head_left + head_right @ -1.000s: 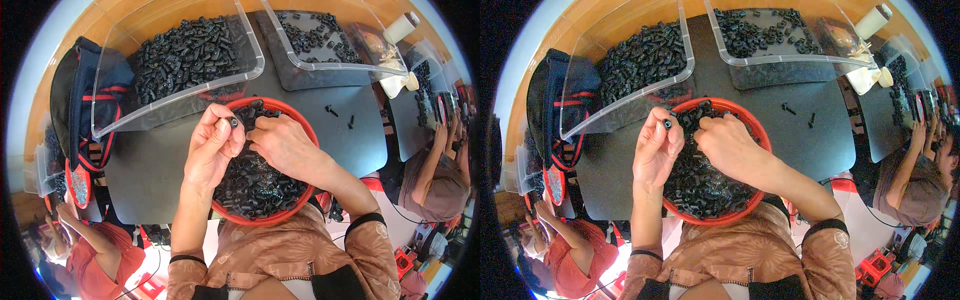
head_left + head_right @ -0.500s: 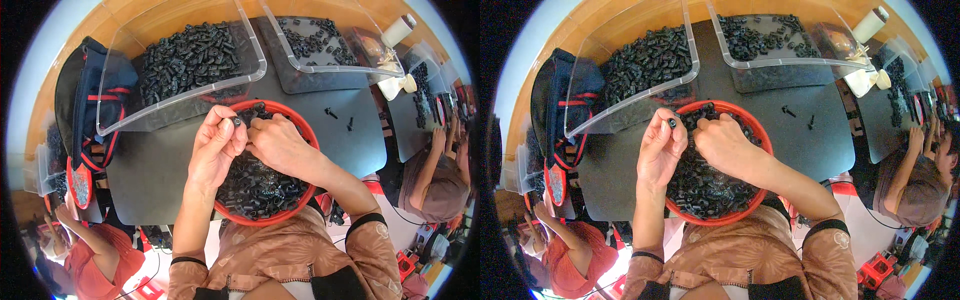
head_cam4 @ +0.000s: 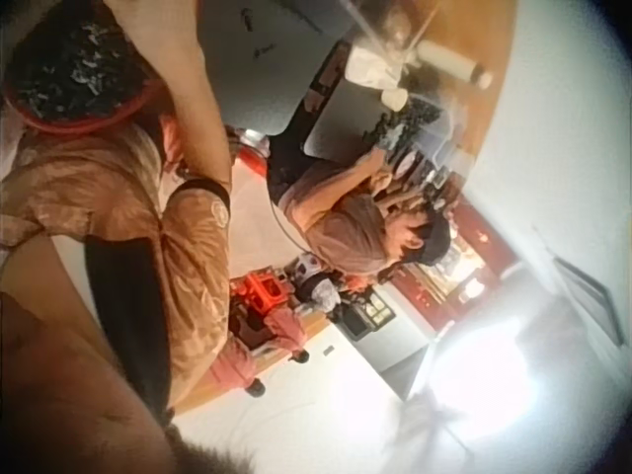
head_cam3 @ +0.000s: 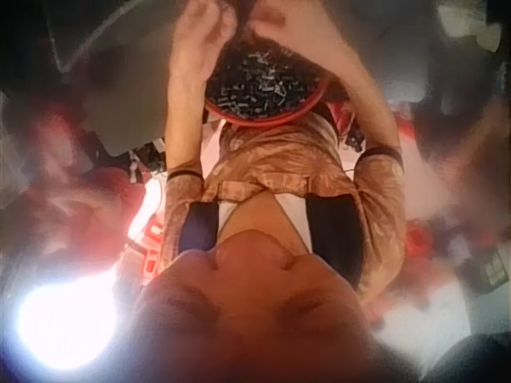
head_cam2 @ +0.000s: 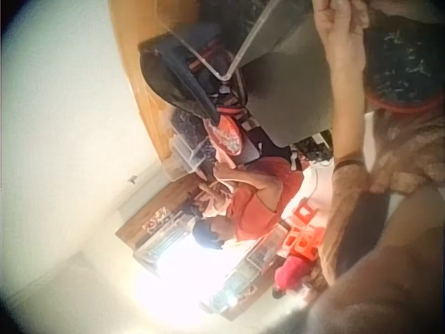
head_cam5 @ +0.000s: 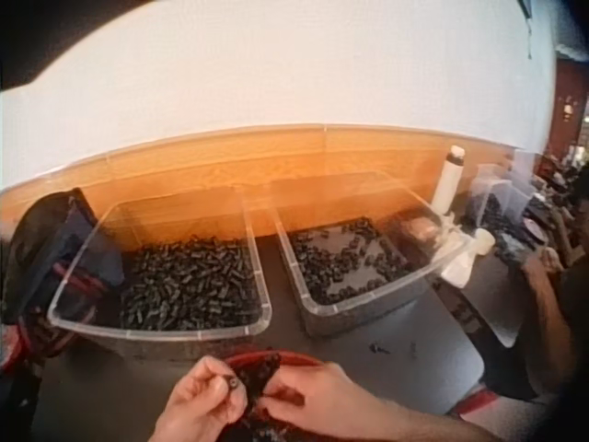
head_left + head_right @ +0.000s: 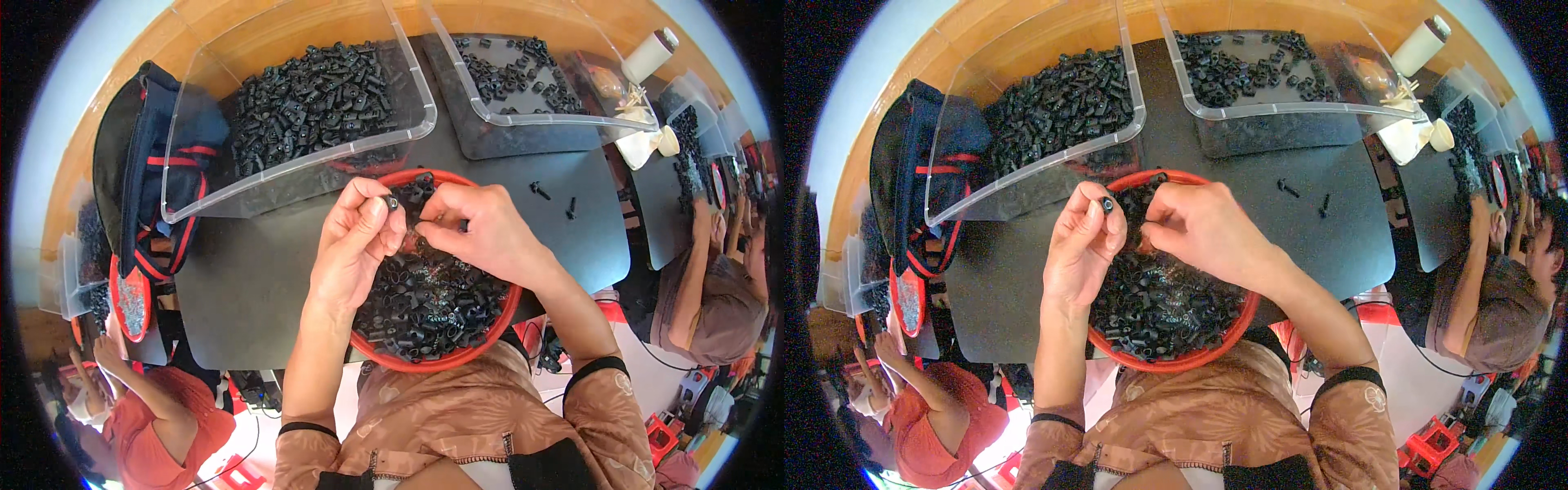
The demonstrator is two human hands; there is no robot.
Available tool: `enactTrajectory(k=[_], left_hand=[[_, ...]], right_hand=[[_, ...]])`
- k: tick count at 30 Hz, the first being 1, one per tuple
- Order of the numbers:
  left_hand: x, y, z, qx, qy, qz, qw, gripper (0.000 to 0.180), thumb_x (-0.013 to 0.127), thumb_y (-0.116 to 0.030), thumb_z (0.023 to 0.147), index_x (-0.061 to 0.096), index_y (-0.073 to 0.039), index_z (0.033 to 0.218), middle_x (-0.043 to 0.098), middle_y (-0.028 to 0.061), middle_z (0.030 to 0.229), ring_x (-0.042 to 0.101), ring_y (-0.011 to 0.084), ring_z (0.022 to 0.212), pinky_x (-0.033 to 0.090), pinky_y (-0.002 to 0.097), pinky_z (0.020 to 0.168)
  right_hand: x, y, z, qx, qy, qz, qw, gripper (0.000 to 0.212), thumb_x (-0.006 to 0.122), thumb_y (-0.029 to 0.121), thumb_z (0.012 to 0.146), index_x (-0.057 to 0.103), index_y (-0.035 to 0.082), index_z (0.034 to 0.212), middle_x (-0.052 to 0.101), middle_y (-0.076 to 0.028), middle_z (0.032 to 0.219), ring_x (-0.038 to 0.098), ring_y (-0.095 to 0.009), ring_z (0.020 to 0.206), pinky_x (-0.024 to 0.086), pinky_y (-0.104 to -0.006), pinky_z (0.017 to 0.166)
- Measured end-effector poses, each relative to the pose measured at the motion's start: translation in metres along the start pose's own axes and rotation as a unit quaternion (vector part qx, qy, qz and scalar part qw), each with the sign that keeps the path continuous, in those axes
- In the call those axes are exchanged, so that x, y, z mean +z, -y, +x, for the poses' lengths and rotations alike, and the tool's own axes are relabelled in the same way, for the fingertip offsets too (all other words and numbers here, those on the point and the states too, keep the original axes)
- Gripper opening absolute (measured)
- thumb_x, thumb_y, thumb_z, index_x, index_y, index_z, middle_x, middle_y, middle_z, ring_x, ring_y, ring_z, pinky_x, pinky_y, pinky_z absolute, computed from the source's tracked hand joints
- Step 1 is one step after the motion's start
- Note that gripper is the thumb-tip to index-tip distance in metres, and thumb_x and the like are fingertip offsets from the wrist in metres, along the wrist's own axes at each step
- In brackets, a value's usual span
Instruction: The person assembles cord locks by hand, picking up plastic cord lock components and springs from a bowl and fitting the springs into the plastic pieces.
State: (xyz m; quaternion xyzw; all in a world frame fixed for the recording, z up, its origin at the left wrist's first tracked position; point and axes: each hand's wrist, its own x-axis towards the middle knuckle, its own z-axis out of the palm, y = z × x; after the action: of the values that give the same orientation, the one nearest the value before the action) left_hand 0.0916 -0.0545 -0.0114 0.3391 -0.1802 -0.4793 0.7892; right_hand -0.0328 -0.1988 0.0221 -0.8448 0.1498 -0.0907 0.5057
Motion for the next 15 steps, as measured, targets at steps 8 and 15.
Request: enactTrajectory(k=[8,15], left_hand=[[0.006,0.0,-0.002,-0.014,-0.026,0.079,0.996,0.013,0.059,-0.019,0.093,0.053,-0.009,0.099,0.061,0.002,0.079,0.053,0.0071,0.066,0.043,0.0195,0.06],[0.01,0.001,-0.003,0.009,-0.032,0.218,0.975,0.011,0.057,-0.016,0.094,0.052,-0.007,0.098,0.062,0.0018,0.078,0.055,0.0063,0.067,0.043,0.0197,0.061]], right_hand=[[-0.002,0.006,-0.001,0.014,-0.03,0.287,0.958,0.013,0.061,0.0,0.087,0.064,-0.004,0.098,0.066,-0.004,0.084,0.063,-0.008,0.075,0.052,-0.0229,0.069],[-0.004,0.015,0.002,0.013,-0.004,0.269,0.963,0.032,0.062,-0.002,0.086,0.058,-0.001,0.117,0.066,-0.003,0.087,0.063,-0.007,0.08,0.052,-0.0221,0.071]])
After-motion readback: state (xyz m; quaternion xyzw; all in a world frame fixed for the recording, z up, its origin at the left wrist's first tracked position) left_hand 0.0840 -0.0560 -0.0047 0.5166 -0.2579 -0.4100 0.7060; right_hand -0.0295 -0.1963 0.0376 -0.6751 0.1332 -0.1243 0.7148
